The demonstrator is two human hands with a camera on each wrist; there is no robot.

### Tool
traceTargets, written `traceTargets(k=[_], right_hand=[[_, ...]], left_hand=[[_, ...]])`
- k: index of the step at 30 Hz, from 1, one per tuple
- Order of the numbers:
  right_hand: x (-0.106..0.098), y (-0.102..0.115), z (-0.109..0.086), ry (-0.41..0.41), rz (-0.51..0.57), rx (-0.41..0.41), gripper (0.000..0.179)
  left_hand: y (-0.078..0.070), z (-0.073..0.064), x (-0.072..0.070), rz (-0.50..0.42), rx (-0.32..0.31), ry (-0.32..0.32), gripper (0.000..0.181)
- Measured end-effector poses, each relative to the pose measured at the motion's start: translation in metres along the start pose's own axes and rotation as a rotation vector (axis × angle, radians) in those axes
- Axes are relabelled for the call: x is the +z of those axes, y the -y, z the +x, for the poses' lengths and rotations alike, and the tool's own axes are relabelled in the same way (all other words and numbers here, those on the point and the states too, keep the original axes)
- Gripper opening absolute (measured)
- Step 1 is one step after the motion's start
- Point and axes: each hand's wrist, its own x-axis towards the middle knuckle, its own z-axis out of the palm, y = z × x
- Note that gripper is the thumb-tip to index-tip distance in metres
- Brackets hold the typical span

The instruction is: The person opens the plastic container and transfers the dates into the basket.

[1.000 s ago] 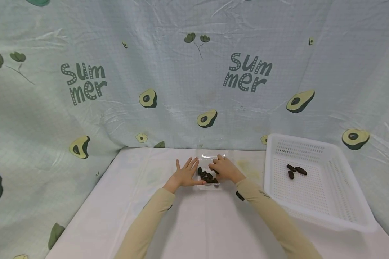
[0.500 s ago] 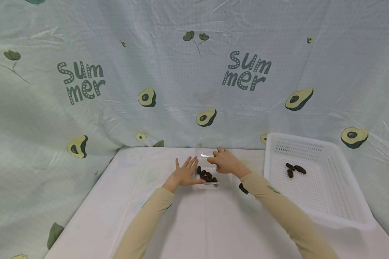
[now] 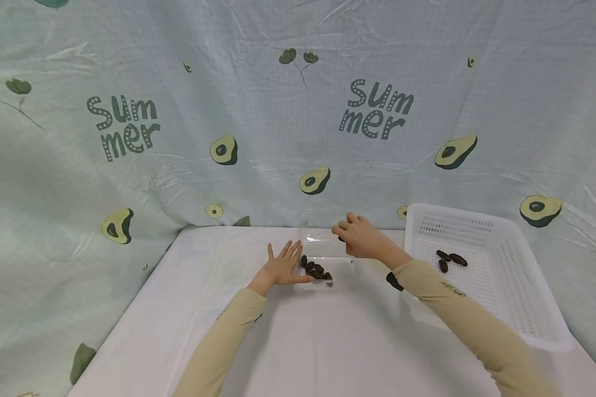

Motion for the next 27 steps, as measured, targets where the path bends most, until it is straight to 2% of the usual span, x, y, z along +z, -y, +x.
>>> traceTargets(k=[4, 5, 8, 11, 12, 14, 19, 27], right_hand=[[-0.007, -0.008, -0.01, 0.005, -0.016, -0.009, 0.02], [-0.009, -0.01, -0.014, -0.001, -0.02, -0.015, 0.019], [-0.014, -0.016, -0.025, -0.04, -0.043, -0.043, 0.02], [-0.018, -0.024, -0.038, -0.083, -0.071, -0.061, 0.023], [-0.02, -0.027, -0.042, -0.095, -0.08, -0.062, 0.024], [-0.021, -0.034, -0.051, -0.105, -0.095, -0.053, 0.026], [-0.023, -0.051, -0.073, -0.099, -0.104, -0.01, 0.03], [-0.027, -0.074, -0.11, -0.038, -0.109, 0.051, 0.031]], left_hand=[[0.002, 0.001, 0.002, -0.031, 0.008, -0.003, 0.101], [0.005, 0.005, 0.008, -0.045, 0.022, -0.027, 0.104], [0.005, 0.005, 0.008, -0.058, 0.027, -0.028, 0.108], [0.004, 0.006, 0.008, -0.051, 0.018, -0.027, 0.103], [0.0, 0.002, 0.002, -0.04, 0.004, -0.005, 0.1], [-0.001, 0.003, 0.001, -0.024, -0.003, -0.006, 0.096], [-0.002, 0.003, -0.001, 0.006, -0.011, -0.015, 0.095], [-0.004, 0.003, -0.004, -0.02, -0.006, -0.016, 0.096]])
